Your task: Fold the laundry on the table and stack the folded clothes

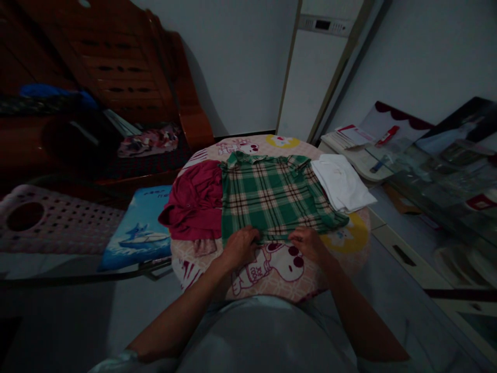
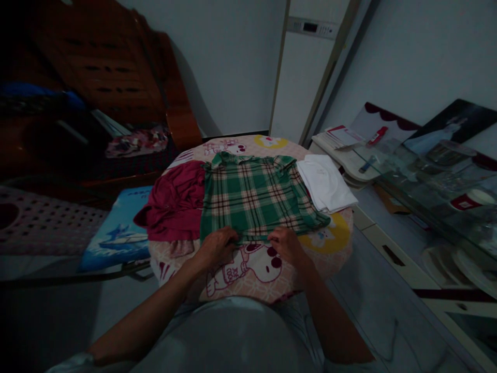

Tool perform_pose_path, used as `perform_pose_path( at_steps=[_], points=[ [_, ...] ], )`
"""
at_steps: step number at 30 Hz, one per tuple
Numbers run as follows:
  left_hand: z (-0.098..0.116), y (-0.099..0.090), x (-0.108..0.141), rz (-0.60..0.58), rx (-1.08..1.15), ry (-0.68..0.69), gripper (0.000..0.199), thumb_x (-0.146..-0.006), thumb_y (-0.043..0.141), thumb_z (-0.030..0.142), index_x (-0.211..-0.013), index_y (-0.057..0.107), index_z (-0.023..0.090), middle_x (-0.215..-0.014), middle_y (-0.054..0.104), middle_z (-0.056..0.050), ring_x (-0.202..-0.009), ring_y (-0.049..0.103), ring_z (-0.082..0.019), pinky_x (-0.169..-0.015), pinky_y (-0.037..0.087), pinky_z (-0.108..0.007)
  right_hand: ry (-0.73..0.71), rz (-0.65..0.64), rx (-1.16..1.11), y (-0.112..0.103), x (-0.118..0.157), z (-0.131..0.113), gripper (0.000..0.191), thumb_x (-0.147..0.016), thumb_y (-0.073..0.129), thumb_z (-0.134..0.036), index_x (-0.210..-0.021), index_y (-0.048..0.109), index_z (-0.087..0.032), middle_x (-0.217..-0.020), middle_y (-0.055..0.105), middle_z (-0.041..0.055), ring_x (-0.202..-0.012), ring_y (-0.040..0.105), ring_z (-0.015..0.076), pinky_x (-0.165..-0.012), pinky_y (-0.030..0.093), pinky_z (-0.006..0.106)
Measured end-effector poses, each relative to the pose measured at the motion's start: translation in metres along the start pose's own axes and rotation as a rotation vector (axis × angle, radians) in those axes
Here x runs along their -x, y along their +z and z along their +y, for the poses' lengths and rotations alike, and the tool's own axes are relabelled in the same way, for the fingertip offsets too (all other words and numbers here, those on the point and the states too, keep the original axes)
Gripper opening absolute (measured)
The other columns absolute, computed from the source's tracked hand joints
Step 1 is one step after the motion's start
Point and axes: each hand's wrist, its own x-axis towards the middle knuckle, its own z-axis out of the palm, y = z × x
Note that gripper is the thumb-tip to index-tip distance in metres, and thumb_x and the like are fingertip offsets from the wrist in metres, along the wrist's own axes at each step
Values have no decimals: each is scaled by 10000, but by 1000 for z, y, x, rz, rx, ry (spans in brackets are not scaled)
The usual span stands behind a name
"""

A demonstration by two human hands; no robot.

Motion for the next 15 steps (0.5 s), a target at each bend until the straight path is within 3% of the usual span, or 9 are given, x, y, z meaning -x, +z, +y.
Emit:
perform_pose_path(
  at_steps=[5,9,15],
  points=[
    [-3,-12,10,-197,32,139,181,-774,583,99,-868,693,208,-847,696,-13,-813,652,-169,-683,428,-226,86,-140,-115,-9,3,-6,172,-730,598,-87,-756,735,-188,-698,698,18,-645,625,154,-608,434,240],
    [-6,-20,14,-338,72,238,152,-748,609,86,-762,699,208,-738,696,8,-710,644,-141,-617,387,-205,142,-42,-166,-11,1,-8,144,-773,590,-150,-785,725,-198,-721,715,21,-652,634,160,-603,442,241],
    [-3,-29,9,-267,130,207,80,-803,617,174,-757,679,194,-685,662,23,-653,616,-118,-575,370,-192,42,24,0,-10,1,-3,153,-753,578,-116,-767,700,-206,-736,706,31,-684,622,160,-643,435,246]
  ],
)
